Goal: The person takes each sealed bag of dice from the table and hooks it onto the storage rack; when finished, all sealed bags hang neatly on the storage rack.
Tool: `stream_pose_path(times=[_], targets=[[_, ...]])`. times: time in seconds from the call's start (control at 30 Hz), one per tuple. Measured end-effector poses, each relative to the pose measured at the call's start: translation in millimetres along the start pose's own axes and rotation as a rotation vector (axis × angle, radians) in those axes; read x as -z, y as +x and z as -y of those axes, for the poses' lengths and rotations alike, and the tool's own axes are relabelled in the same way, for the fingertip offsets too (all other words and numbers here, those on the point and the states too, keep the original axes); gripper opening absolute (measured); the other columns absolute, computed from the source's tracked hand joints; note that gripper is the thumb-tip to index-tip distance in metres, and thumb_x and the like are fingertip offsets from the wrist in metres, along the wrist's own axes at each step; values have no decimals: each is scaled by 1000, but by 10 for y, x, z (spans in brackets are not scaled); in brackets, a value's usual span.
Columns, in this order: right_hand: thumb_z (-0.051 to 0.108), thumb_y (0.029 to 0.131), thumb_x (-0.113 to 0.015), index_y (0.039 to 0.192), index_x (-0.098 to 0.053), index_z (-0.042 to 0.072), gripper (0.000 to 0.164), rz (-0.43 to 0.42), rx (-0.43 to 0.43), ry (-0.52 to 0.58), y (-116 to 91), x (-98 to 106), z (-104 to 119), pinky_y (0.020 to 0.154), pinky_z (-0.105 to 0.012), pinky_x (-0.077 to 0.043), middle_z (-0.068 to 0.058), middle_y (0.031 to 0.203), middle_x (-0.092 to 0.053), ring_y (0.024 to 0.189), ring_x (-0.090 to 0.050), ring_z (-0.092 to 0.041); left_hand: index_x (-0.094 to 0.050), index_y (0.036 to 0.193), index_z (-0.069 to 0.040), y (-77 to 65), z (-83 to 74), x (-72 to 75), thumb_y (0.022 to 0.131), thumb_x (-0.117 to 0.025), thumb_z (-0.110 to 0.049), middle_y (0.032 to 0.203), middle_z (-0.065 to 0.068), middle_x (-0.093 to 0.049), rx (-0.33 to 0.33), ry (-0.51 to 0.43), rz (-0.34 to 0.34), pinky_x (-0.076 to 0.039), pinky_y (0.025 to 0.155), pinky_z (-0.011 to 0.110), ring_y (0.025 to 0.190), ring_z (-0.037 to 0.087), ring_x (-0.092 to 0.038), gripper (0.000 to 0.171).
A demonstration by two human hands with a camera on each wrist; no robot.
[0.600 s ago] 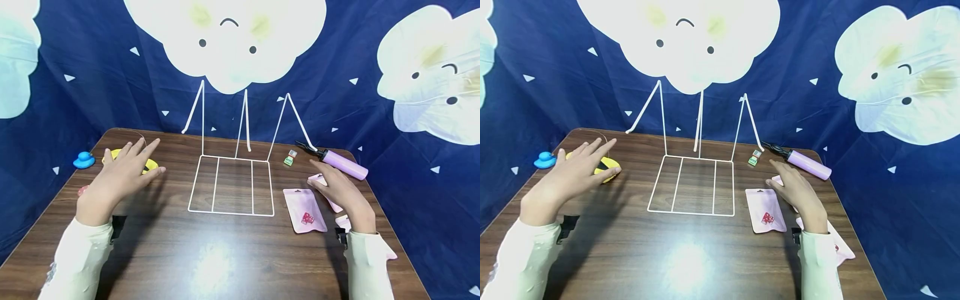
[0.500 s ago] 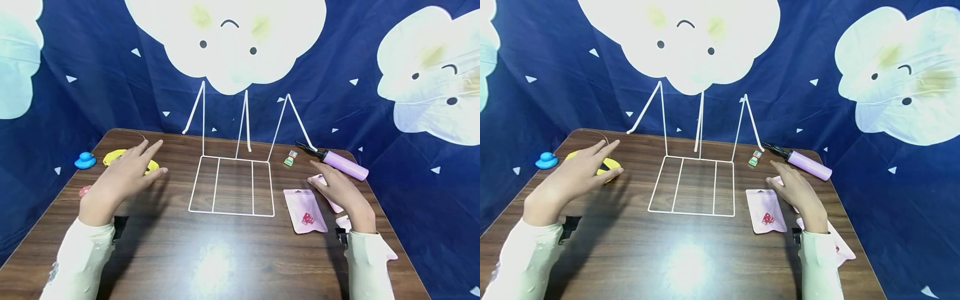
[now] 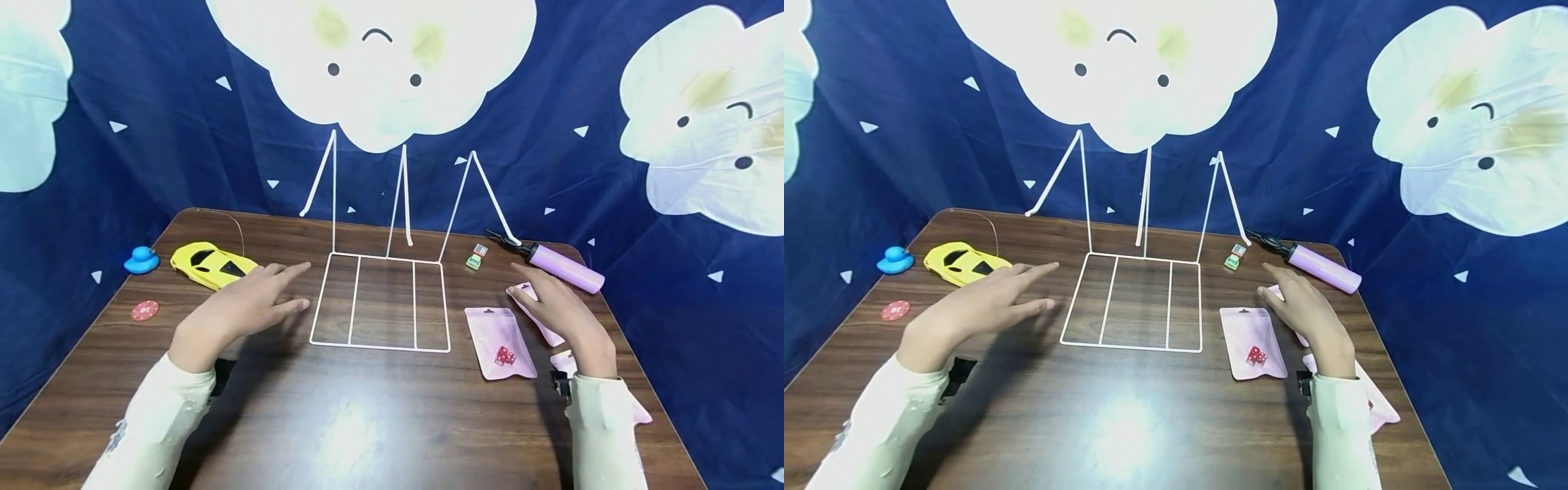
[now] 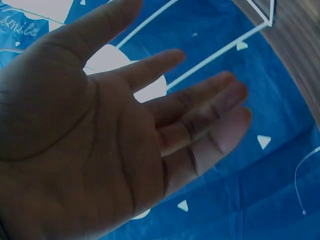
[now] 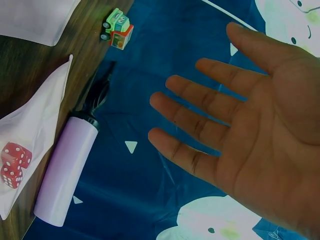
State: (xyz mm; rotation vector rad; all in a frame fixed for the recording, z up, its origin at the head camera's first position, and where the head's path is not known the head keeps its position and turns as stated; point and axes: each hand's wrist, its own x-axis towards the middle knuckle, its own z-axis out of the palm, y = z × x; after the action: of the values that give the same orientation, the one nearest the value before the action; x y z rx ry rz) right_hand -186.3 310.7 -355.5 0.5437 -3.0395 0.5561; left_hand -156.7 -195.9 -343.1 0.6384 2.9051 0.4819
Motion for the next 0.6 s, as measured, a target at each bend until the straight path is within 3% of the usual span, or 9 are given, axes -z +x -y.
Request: stream_pose_path(times=[0.3,0.6], targets=[[21,110,-63,153,-50,-9,53,17,-9,-10,-1,-16,-35,118,-67,-35,-35,152,-54,142,-50,-54,-66,136,-1,100,21,-111,98,-81,-18,132,25,-70,-71,-23,66,-50,105,64,128,51,-61,44],[21,109,-64,152,-52,-8,54,11,-22,-2,6,-18,-69,119,-66,-35,-34,152,-54,142,-50,-53,-73,128,-6,194,246,-364,93,-85,-19,107,8,-73,-161,-145,163,-55,90,54,102,30,-70,39]])
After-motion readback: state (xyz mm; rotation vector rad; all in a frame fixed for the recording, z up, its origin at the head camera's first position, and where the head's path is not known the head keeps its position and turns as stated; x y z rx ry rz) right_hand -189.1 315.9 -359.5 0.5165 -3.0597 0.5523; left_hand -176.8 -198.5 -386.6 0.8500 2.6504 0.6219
